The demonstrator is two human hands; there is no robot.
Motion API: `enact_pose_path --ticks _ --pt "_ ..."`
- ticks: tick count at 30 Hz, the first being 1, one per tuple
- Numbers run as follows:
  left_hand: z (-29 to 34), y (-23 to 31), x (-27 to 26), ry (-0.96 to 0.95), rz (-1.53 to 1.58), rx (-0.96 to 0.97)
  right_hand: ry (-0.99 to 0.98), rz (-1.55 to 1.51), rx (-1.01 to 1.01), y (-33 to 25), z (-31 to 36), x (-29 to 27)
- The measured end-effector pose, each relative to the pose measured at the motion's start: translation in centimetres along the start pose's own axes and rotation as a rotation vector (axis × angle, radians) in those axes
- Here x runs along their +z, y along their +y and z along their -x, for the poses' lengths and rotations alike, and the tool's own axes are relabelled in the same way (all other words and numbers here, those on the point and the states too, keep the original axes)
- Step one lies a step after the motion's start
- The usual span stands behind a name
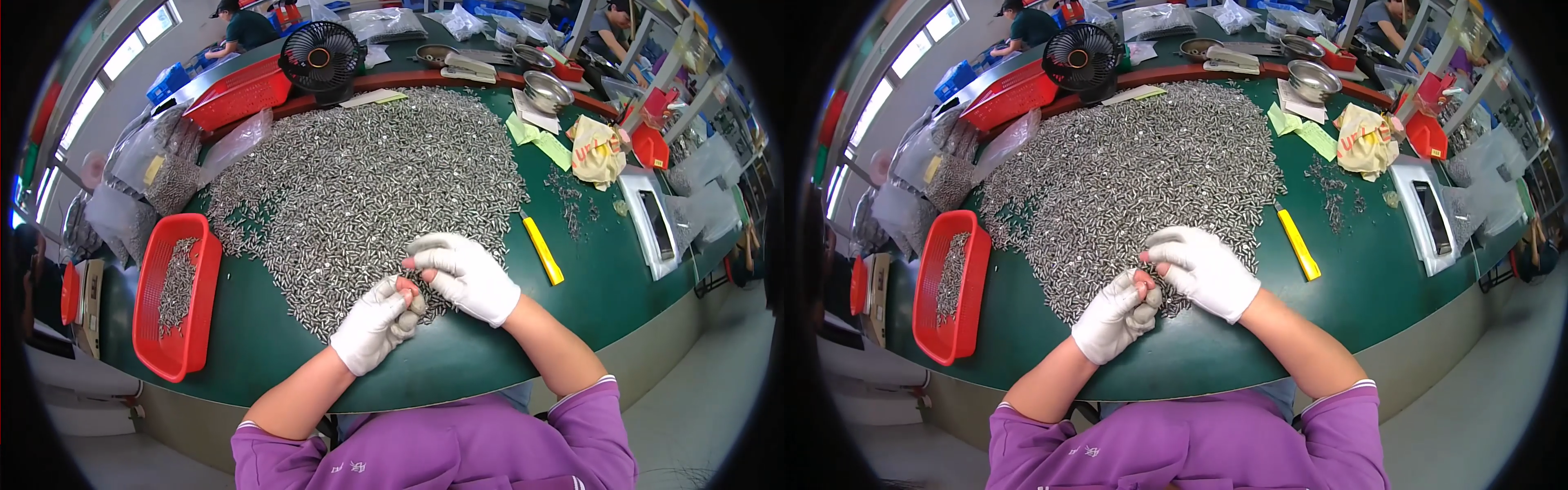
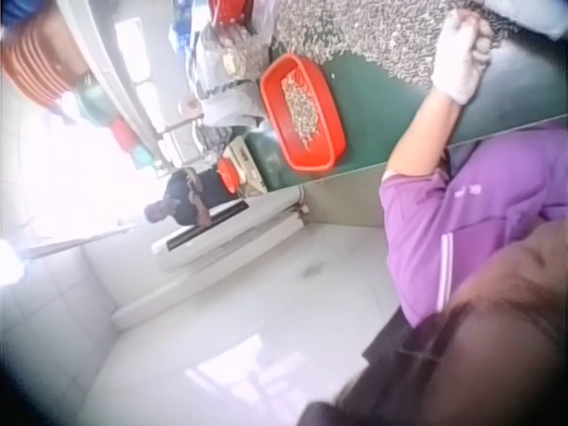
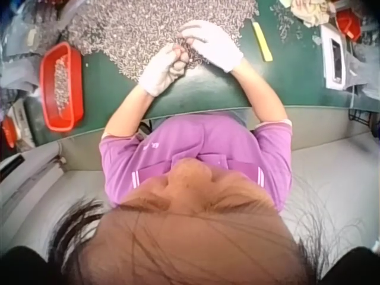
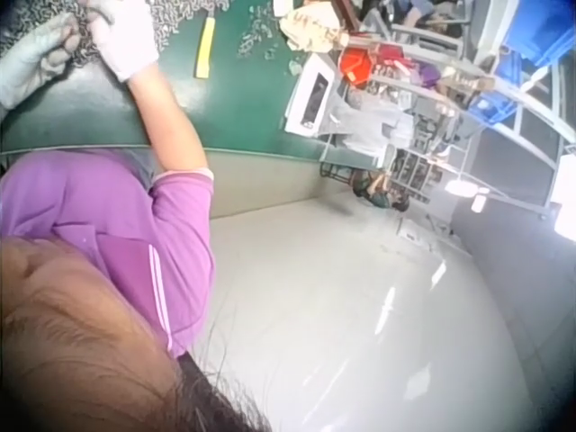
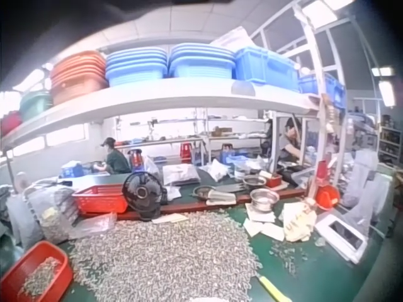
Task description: Inspecting and sorting small metal components on a workbench using a utility knife.
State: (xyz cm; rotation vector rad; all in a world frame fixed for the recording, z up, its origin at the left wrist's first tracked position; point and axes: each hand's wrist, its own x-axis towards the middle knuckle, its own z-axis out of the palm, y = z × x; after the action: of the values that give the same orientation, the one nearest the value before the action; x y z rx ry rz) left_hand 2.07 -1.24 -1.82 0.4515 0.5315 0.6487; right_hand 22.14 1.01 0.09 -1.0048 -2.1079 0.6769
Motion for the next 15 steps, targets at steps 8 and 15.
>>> enact_pose_path --ticks 8,15 --pt "-0.1 0.0 0.1 0.031 -0.021 0.032 0.087 0.604 0.255 1.6 0.2 -0.4" --pt "0.1 0.2 0.2 0.021 0.022 0.050 0.277 0.387 0.042 0.2 -0.3 -0.3"
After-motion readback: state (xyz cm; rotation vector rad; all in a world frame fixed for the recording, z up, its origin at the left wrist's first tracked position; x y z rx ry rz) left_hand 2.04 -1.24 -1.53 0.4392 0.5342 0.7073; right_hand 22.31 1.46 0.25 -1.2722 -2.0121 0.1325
